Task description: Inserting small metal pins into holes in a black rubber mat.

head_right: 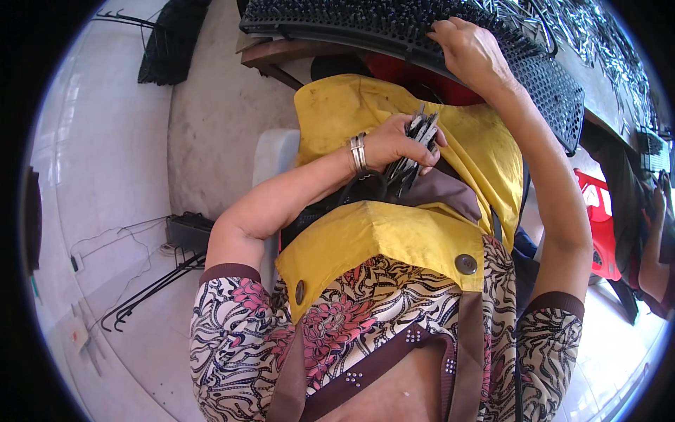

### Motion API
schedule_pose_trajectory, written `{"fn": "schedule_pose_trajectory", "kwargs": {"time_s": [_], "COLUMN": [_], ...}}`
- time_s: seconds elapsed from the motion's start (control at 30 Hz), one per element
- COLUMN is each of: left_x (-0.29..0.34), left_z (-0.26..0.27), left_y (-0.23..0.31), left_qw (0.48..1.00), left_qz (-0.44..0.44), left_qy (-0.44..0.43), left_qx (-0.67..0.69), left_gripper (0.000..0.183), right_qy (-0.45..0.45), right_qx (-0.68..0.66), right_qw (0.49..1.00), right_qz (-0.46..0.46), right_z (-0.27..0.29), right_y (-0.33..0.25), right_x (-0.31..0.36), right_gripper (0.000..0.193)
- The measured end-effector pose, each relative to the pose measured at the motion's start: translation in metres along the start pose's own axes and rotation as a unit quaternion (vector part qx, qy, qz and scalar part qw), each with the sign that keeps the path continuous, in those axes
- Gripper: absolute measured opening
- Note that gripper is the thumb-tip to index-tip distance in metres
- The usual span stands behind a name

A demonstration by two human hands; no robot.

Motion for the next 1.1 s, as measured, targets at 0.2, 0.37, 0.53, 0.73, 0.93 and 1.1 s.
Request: {"fn": "schedule_pose_trajectory", "kwargs": {"time_s": [0.2, 0.37, 0.53, 0.73, 0.93, 1.1], "left_x": [0.0, -0.001, 0.0, 0.003, 0.003, 0.003], "left_z": [-0.002, -0.001, -0.002, -0.001, 0.001, -0.007], "left_y": [0.001, 0.0, -0.001, -0.005, -0.002, 0.004], "left_qw": [1.0, 1.0, 1.0, 1.0, 0.999, 0.999], "left_qz": [0.002, -0.001, 0.005, 0.01, 0.01, 0.024], "left_qy": [-0.003, -0.003, 0.001, 0.007, -0.011, -0.028], "left_qx": [0.004, 0.006, 0.015, 0.029, -0.039, -0.029], "left_gripper": [0.029, 0.029, 0.029, 0.029, 0.034, 0.033], "right_qy": [0.034, 0.047, 0.002, 0.012, -0.096, -0.1], "right_qx": [-0.019, -0.07, -0.164, -0.249, -0.478, -0.543], "right_qw": [0.998, 0.989, 0.962, 0.923, 0.807, 0.742], "right_qz": [-0.048, -0.123, -0.218, -0.293, -0.333, -0.381], "right_z": [0.007, 0.007, -0.004, 0.01, -0.018, -0.023], "right_y": [0.0, 0.02, 0.031, -0.001, -0.039, -0.027], "right_x": [-0.003, 0.002, 0.019, 0.067, 0.097, 0.104], "right_gripper": [0.017, 0.019, 0.014, 0.013, 0.01, 0.012]}}
Point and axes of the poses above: each hand's wrist, its own x-axis away from the middle knuckle, its own z-axis out of the back of the hand, y = z × x, the point moved 9 cm from there along -x, towards the middle knuckle, and after that the axes turned 5 degrees about x, right-handed, at the moved point
